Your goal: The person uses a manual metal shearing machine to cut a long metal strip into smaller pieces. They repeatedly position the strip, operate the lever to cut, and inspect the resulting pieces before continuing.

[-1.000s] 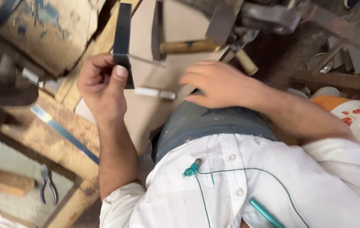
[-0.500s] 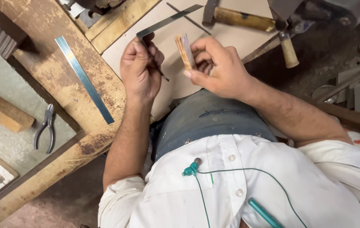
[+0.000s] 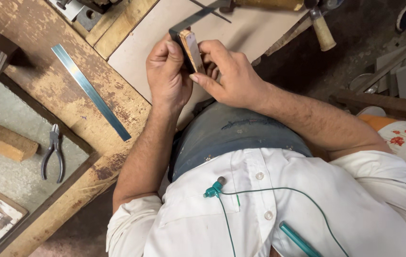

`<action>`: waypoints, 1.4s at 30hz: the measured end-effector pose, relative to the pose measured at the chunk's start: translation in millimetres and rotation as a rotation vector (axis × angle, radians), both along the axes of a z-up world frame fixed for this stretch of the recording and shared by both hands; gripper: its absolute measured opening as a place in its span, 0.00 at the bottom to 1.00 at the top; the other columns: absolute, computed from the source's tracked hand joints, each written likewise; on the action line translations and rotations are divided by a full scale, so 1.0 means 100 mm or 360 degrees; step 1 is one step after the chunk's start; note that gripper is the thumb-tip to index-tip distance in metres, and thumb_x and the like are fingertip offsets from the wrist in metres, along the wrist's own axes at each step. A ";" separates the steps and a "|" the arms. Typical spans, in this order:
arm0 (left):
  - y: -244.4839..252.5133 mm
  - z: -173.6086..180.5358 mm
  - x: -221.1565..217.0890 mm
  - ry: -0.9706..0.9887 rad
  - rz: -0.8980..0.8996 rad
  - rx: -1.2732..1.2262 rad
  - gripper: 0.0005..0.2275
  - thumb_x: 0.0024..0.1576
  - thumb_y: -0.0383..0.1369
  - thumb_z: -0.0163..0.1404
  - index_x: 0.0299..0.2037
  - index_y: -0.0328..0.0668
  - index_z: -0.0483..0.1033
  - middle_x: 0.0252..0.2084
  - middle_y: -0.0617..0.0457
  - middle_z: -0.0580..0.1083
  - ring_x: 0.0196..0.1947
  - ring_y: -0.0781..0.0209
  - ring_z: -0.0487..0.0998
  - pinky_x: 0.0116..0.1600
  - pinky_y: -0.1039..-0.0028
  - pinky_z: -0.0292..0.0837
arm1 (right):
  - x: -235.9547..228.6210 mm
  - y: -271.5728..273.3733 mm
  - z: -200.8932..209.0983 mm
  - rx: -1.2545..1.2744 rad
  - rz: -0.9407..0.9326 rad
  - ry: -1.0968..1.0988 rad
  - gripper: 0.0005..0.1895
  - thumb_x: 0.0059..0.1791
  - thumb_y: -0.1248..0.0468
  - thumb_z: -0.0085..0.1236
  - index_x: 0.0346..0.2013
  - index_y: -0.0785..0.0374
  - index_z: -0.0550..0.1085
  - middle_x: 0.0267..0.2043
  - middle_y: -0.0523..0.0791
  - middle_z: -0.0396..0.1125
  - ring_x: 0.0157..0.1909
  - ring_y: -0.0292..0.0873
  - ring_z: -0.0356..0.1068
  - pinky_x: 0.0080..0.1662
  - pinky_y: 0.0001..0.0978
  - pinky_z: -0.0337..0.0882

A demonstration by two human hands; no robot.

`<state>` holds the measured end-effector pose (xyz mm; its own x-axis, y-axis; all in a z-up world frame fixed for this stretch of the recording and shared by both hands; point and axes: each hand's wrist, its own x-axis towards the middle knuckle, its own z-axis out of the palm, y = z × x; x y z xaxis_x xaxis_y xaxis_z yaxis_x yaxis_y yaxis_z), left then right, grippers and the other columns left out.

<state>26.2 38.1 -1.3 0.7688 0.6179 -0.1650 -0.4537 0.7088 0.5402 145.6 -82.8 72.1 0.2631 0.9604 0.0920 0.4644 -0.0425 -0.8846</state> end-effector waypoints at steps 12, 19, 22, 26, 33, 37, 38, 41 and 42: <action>0.18 0.12 -0.10 0.0004 -0.0352 0.0367 0.15 0.70 0.37 0.53 0.58 0.30 0.77 0.47 0.53 0.76 0.47 0.66 0.76 0.54 0.75 0.75 | -0.02 -0.07 0.10 -0.0212 0.0092 -0.0277 0.21 0.56 0.67 0.60 0.56 0.70 0.59 0.30 0.52 0.70 0.30 0.49 0.76 0.32 0.39 0.73; 0.17 0.05 -0.13 0.0117 -0.0309 0.0698 0.17 0.68 0.40 0.54 0.58 0.32 0.78 0.44 0.56 0.72 0.42 0.68 0.72 0.47 0.76 0.71 | -0.05 -0.08 0.11 -0.0318 0.0119 -0.0335 0.21 0.55 0.66 0.60 0.54 0.71 0.59 0.34 0.55 0.71 0.35 0.60 0.75 0.35 0.47 0.73; 0.17 0.01 -0.11 0.0211 -0.0305 0.0858 0.17 0.68 0.40 0.54 0.57 0.32 0.79 0.45 0.56 0.71 0.41 0.69 0.72 0.45 0.77 0.71 | -0.03 -0.06 0.10 -0.0467 0.0110 -0.0288 0.21 0.55 0.65 0.60 0.56 0.71 0.60 0.35 0.55 0.72 0.37 0.59 0.76 0.35 0.46 0.74; 0.14 -0.05 -0.05 0.0207 -0.0305 0.0582 0.16 0.67 0.40 0.54 0.55 0.32 0.79 0.42 0.57 0.72 0.37 0.70 0.72 0.42 0.78 0.70 | -0.01 -0.04 0.15 -0.0440 0.0100 -0.0168 0.29 0.54 0.63 0.63 0.63 0.70 0.59 0.38 0.56 0.73 0.40 0.55 0.78 0.39 0.44 0.76; 0.15 -0.12 -0.02 -0.0118 -0.0376 -0.0080 0.13 0.64 0.39 0.54 0.49 0.37 0.79 0.40 0.56 0.76 0.36 0.67 0.76 0.44 0.74 0.75 | 0.03 -0.09 0.09 -0.0343 0.0095 0.0230 0.36 0.50 0.67 0.67 0.69 0.66 0.59 0.47 0.53 0.76 0.47 0.45 0.80 0.47 0.34 0.81; 0.15 -0.14 -0.02 -0.0192 -0.0409 -0.0150 0.14 0.64 0.41 0.55 0.48 0.36 0.78 0.38 0.56 0.76 0.37 0.68 0.76 0.46 0.76 0.74 | 0.10 -0.10 -0.05 -0.0508 0.0025 0.0686 0.31 0.48 0.66 0.69 0.60 0.68 0.62 0.41 0.48 0.76 0.44 0.38 0.79 0.45 0.30 0.80; 0.15 -0.15 -0.03 -0.0199 -0.0416 -0.0135 0.14 0.64 0.41 0.55 0.48 0.36 0.78 0.39 0.57 0.76 0.37 0.68 0.75 0.46 0.77 0.73 | 0.12 -0.11 -0.08 -0.0514 0.0018 0.0770 0.28 0.49 0.66 0.69 0.58 0.67 0.64 0.41 0.48 0.76 0.44 0.36 0.78 0.45 0.30 0.80; 0.15 -0.14 -0.02 -0.0211 -0.0427 -0.0022 0.13 0.65 0.40 0.55 0.48 0.36 0.78 0.40 0.59 0.74 0.37 0.71 0.73 0.46 0.79 0.70 | 0.12 -0.16 -0.13 -0.0572 -0.0031 0.0772 0.23 0.48 0.64 0.71 0.51 0.67 0.68 0.40 0.47 0.75 0.43 0.36 0.77 0.44 0.29 0.78; 0.15 -0.14 -0.03 -0.0209 -0.0421 0.0029 0.13 0.66 0.40 0.55 0.47 0.36 0.78 0.40 0.60 0.73 0.37 0.71 0.72 0.46 0.80 0.70 | 0.12 -0.16 -0.13 -0.0599 -0.0042 0.0734 0.22 0.47 0.64 0.72 0.49 0.67 0.70 0.40 0.46 0.76 0.42 0.36 0.77 0.43 0.29 0.77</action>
<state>23.1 53.5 -14.9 0.9175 0.3954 -0.0443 -0.3216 0.8025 0.5026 157.3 -98.5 58.7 0.2193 0.8974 -0.3829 0.0304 -0.3986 -0.9166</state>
